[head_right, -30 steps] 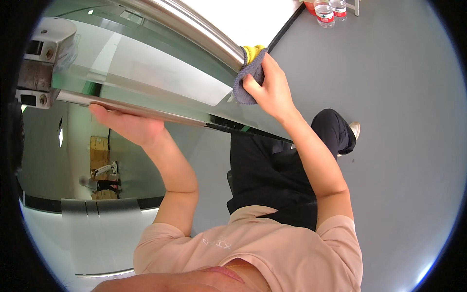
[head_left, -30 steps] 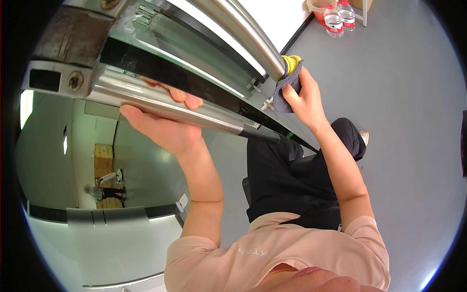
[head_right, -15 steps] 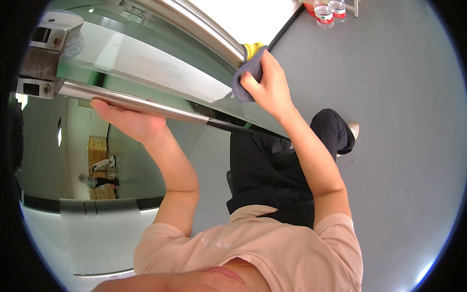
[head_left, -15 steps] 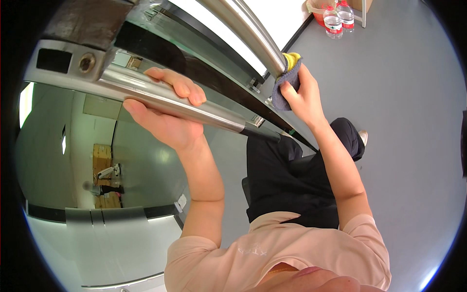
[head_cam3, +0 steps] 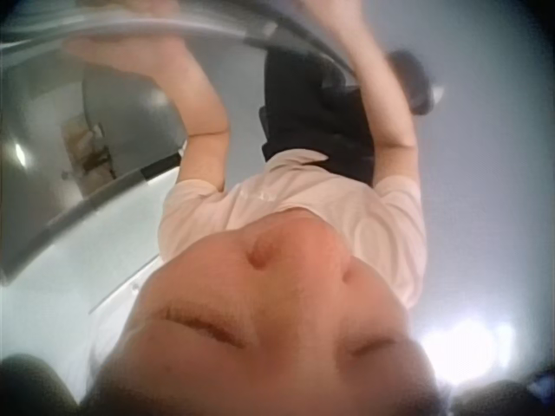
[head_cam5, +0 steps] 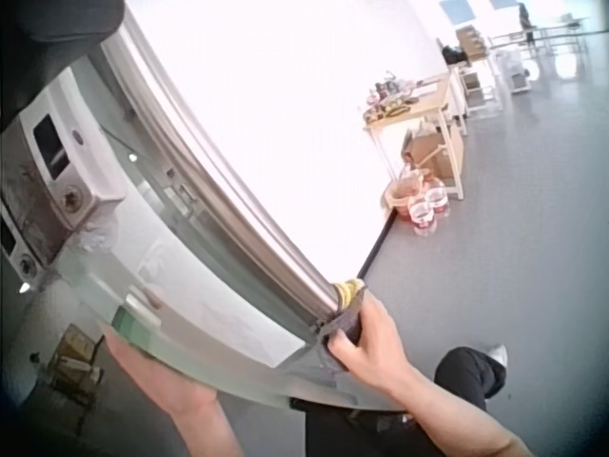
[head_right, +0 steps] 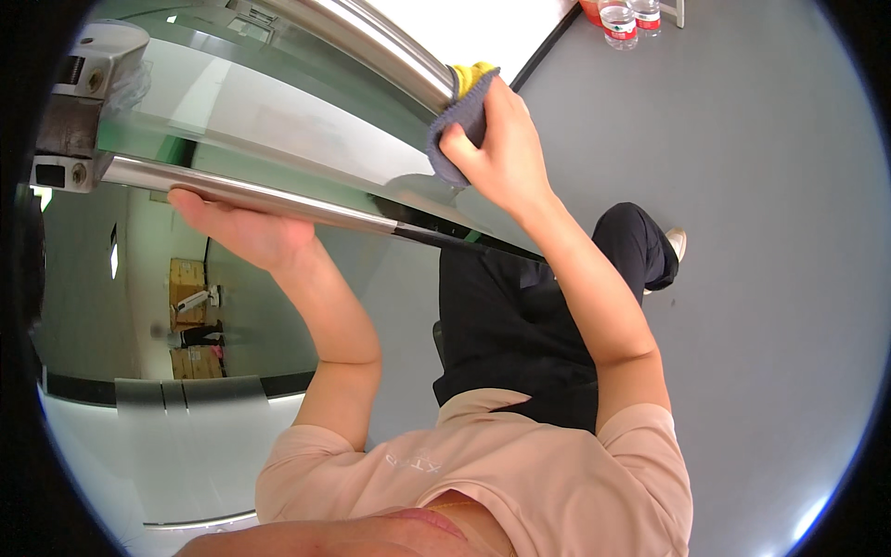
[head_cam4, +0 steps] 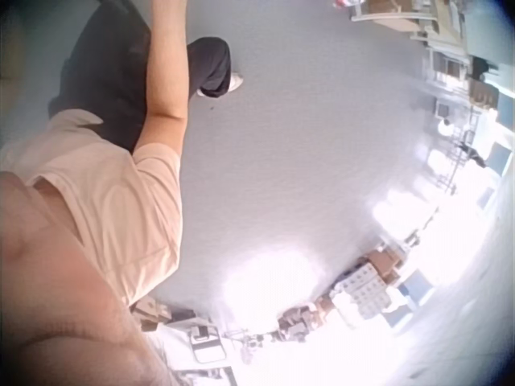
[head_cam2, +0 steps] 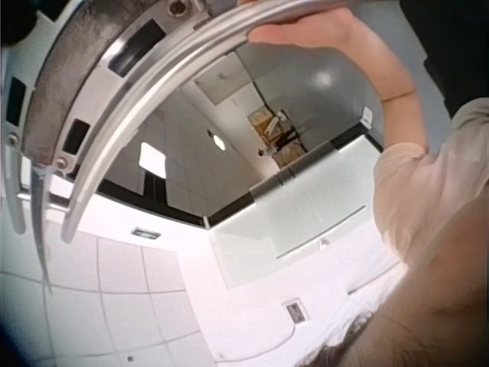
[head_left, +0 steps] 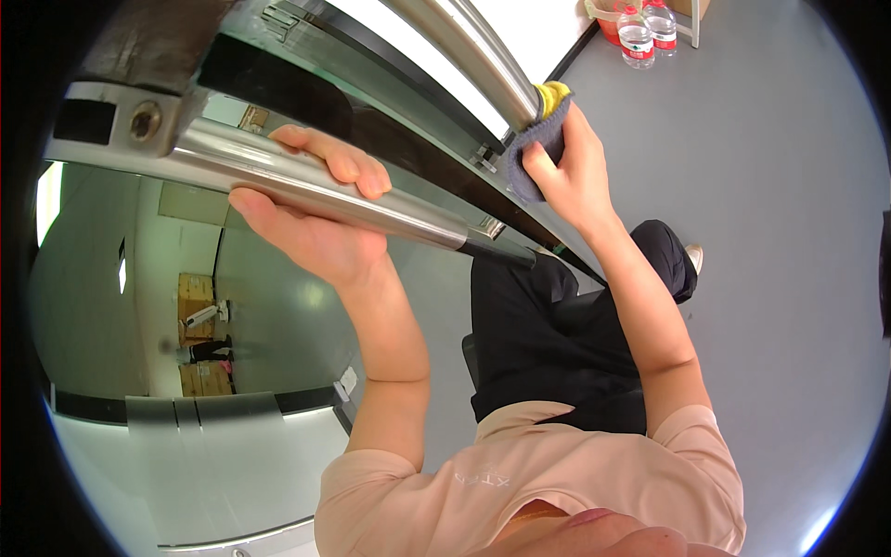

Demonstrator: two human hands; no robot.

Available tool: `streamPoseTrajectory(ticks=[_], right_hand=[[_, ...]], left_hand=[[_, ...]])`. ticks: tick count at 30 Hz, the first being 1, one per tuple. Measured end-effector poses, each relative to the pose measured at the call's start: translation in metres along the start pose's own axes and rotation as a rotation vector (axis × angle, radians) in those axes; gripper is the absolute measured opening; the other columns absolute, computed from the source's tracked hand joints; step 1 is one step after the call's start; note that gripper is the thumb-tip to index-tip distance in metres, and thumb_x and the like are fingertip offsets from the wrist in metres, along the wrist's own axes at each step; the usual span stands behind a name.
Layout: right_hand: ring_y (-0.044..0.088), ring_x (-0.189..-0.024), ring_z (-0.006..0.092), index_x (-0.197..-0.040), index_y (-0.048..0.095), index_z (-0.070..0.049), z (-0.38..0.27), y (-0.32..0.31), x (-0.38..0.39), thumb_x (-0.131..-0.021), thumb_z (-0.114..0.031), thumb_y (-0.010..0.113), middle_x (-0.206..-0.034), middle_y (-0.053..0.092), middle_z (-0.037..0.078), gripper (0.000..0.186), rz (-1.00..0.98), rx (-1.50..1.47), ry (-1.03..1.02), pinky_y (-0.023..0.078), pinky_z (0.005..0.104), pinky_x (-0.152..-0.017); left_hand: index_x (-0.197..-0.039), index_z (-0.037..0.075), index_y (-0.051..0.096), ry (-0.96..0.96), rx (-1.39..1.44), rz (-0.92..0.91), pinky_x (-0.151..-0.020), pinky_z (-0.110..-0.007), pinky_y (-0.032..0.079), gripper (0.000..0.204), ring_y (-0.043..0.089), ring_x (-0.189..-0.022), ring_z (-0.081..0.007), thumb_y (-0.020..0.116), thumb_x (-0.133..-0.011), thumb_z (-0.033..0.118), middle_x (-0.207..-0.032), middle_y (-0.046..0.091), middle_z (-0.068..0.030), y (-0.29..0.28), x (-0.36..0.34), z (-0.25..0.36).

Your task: Wiping a glass door and its handle with a cloth to clean them.

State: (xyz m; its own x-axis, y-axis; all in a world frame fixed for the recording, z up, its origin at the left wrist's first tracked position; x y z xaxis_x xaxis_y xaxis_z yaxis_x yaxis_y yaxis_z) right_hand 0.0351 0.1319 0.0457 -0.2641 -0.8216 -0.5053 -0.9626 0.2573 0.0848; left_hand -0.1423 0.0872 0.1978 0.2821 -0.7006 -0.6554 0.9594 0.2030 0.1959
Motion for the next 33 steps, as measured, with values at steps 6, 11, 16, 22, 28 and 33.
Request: streamPoseTrajectory(ticks=[6, 11, 16, 22, 28, 33], right_hand=[[0.051, -0.084, 0.0366, -0.099, 0.047, 0.001, 0.055, 0.035, -0.025, -0.069, -0.02, 0.061, -0.088, 0.053, 0.019, 0.039, -0.002, 0.068, -0.005, 0.042, 0.042, -0.075], [0.05, -0.08, 0.0363, -0.096, 0.046, 0.004, 0.042, 0.061, -0.07, -0.069, -0.022, 0.063, -0.08, 0.051, 0.019, 0.041, -0.008, 0.153, -0.135, 0.041, 0.0428, -0.071], [0.05, -0.073, 0.0361, -0.086, 0.046, 0.004, -0.022, 0.083, -0.13, -0.07, -0.025, 0.062, -0.078, 0.051, 0.019, 0.037, 0.042, 0.129, -0.352, 0.041, 0.0431, -0.067], [0.05, -0.071, 0.0361, -0.084, 0.045, 0.003, -0.005, 0.107, -0.139, -0.071, -0.026, 0.061, -0.078, 0.051, 0.019, 0.036, -0.004, 0.023, -0.267, 0.041, 0.0436, -0.065], [0.056, -0.077, 0.0279, -0.099, 0.049, 0.001, 0.049, 0.117, -0.102, -0.077, -0.024, 0.058, -0.081, 0.056, 0.016, 0.035, -0.131, -0.105, -0.011, 0.044, 0.036, -0.071], [0.055, -0.073, 0.0168, -0.1, 0.052, 0.003, 0.035, 0.131, -0.141, -0.081, -0.028, 0.055, -0.081, 0.059, 0.013, 0.036, -0.261, -0.306, -0.043, 0.045, 0.031, -0.068]], left_hand=[[-0.09, 0.004, 0.048, -0.008, -0.006, 0.035, -0.038, -0.029, 0.043, 0.066, 0.05, -0.043, -0.0159, 0.035, -0.083, 0.068, -0.058, 0.052, -0.0069, -0.01, -0.041, -0.038], [-0.092, 0.005, 0.048, -0.011, -0.017, 0.001, -0.039, -0.028, 0.042, 0.066, 0.049, -0.044, -0.0151, 0.034, -0.083, 0.069, -0.059, 0.051, -0.0065, -0.015, -0.066, -0.062], [-0.093, 0.005, 0.048, -0.002, -0.001, 0.021, -0.039, -0.028, 0.042, 0.066, 0.05, -0.045, -0.0147, 0.034, -0.083, 0.069, -0.059, 0.051, -0.0062, -0.018, -0.08, -0.073], [-0.094, 0.005, 0.048, -0.043, -0.017, -0.082, -0.041, -0.028, 0.043, 0.066, 0.05, -0.046, -0.0156, 0.033, -0.084, 0.068, -0.06, 0.052, -0.0066, -0.036, -0.098, -0.083], [-0.095, 0.006, 0.048, -0.09, 0.078, -0.057, -0.042, -0.029, 0.043, 0.064, 0.049, -0.046, -0.0159, 0.033, -0.085, 0.067, -0.06, 0.051, -0.0068, -0.055, -0.097, -0.096], [-0.095, 0.006, 0.048, -0.099, 0.155, -0.112, -0.042, -0.029, 0.043, 0.062, 0.048, -0.046, -0.0152, 0.033, -0.086, 0.065, -0.061, 0.051, -0.0069, -0.062, -0.104, -0.109]])
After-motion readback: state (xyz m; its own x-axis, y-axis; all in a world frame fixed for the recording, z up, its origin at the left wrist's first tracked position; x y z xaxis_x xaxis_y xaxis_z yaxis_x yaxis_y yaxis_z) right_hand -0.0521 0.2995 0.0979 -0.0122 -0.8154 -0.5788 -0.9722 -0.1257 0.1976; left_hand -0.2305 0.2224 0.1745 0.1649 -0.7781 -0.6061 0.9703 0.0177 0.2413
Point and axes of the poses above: each hand's wrist, its own x-axis away from the middle knuckle, its own y-axis out of the palm, z = x × y, the point moved 7 cm from there along -x, towards the middle knuckle
